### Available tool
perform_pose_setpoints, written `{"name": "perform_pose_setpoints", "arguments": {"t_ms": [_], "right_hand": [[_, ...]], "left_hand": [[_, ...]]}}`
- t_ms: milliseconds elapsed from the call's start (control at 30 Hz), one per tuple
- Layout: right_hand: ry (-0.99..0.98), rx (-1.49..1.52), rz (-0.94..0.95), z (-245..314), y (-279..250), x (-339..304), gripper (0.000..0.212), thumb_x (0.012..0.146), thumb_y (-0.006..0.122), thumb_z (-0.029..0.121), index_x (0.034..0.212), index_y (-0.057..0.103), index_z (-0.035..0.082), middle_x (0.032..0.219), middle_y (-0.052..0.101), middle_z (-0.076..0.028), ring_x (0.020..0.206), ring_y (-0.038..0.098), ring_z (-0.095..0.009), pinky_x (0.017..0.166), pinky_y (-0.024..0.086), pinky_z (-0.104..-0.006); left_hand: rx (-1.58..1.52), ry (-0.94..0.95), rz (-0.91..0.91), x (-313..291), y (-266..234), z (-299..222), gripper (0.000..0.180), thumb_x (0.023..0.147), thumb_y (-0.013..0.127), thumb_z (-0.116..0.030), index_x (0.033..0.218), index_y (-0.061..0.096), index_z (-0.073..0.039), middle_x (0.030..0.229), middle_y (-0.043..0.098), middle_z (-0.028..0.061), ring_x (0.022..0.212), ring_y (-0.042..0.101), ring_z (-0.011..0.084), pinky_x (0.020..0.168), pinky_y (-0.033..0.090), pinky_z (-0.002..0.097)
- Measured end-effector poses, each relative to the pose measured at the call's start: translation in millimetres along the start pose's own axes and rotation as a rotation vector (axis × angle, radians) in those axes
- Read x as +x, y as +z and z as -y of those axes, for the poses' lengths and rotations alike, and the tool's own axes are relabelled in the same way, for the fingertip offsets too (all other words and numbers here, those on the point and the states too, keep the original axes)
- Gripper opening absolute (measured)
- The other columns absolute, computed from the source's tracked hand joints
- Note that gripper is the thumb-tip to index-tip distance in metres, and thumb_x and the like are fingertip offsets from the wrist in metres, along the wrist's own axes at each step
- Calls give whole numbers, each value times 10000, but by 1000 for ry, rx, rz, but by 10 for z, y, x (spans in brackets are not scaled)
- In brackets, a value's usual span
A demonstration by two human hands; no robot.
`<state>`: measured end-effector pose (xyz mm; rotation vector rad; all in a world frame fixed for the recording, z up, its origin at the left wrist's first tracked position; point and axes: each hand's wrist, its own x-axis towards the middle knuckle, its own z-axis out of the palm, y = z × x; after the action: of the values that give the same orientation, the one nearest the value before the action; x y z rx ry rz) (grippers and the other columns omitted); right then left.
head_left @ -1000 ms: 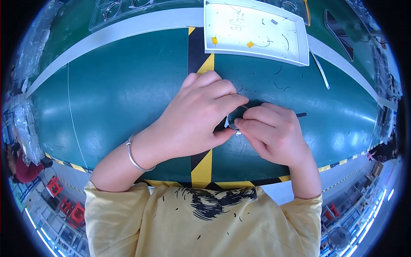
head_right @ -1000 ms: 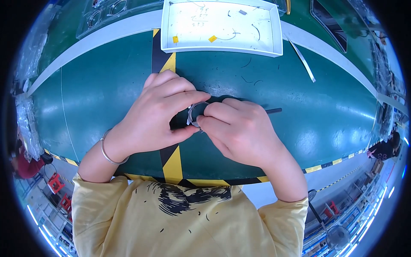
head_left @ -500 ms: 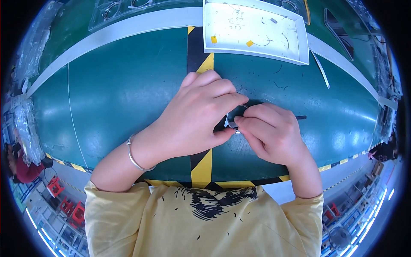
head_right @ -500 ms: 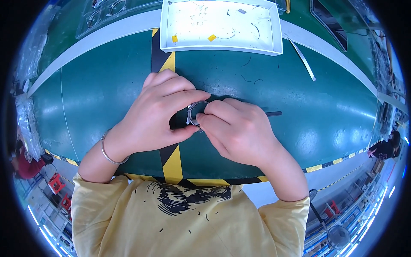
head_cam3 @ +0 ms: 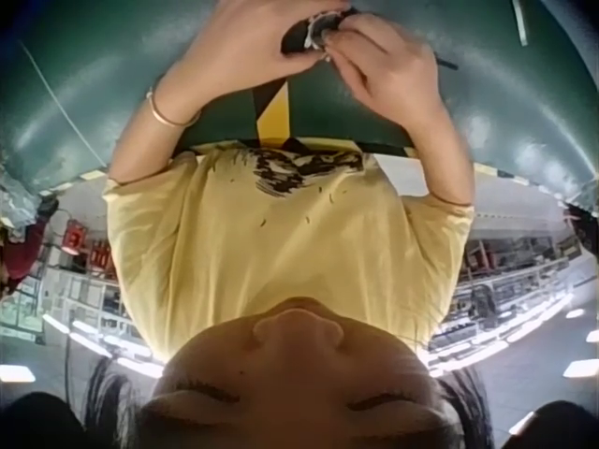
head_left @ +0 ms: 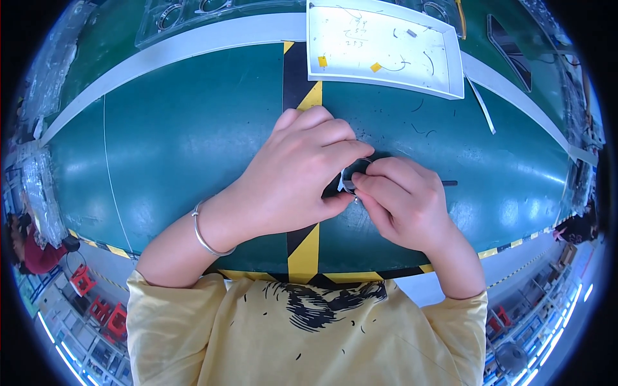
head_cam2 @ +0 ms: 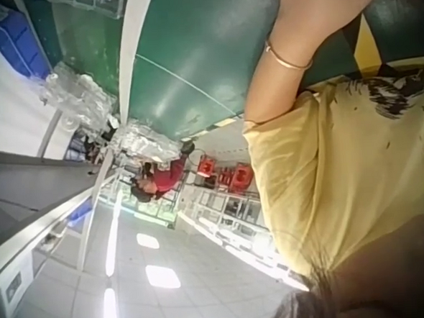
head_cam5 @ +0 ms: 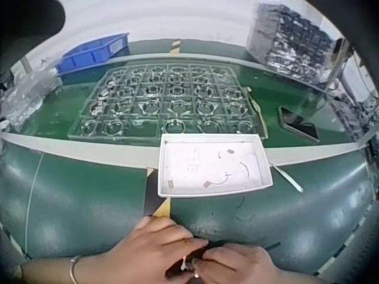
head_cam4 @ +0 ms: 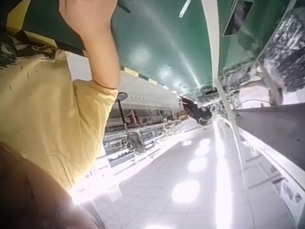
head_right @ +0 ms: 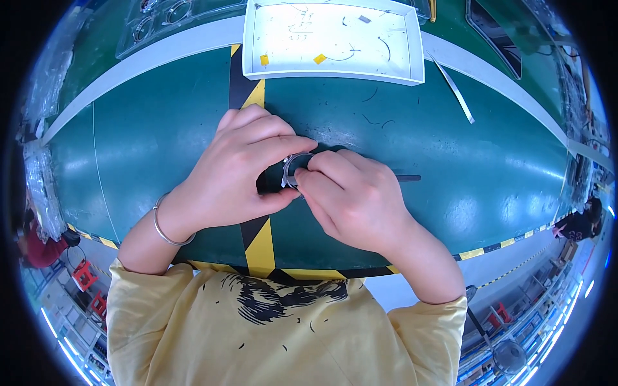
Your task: The person applies a strip along the inner edge of a circular watch case, pressing it in place with a small tool.
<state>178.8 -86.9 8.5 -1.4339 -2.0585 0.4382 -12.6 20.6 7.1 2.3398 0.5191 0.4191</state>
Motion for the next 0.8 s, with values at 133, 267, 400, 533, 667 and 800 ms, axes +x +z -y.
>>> {"name": "perform_pose_setpoints", "arguments": {"t_ms": [133,267,400,533,667,800], "right_hand": [[-28,32,29,-58,-46,7,157,740,796,12,882,735,39,872,662,-86,724,671,-261,588,551,-357],[-32,26,44,-35,-32,1,147,748,793,13,880,734,38,886,664,-86,723,672,-260,585,550,-354],[-27,-17,-17,-17,14,-14,145,749,791,10,879,734,39,891,664,-85,716,672,-259,579,548,-352],[-39,20,17,-54,-36,-1,155,748,792,11,889,736,39,893,663,-86,720,672,-261,582,548,-352],[-33,24,26,-24,-24,1,152,749,791,8,888,738,39,889,664,-85,721,674,-263,585,551,-354],[9,-20,-35,6,40,-1,148,749,790,9,884,738,41,884,664,-86,726,676,-264,590,553,-355]], "left_hand": [[-3,-11,1,4,7,1,551,619,875,-160,1149,732,-109,1036,645,33,1011,570,247,889,397,387],[-10,-8,-14,-2,12,2,552,616,878,-157,1147,736,-109,1032,648,35,1012,572,249,894,398,387],[-18,-19,-8,0,7,3,550,615,879,-156,1145,738,-109,1030,648,35,1010,573,249,894,398,385],[-14,-16,-5,4,8,3,549,616,878,-157,1144,738,-110,1028,647,34,1006,573,248,888,399,385],[-6,-24,1,3,1,-9,548,617,879,-161,1144,738,-111,1028,644,34,1006,571,248,888,397,388],[-18,-29,-10,-5,11,2,548,616,879,-160,1142,738,-110,1026,643,34,1007,572,249,891,397,388]]}}
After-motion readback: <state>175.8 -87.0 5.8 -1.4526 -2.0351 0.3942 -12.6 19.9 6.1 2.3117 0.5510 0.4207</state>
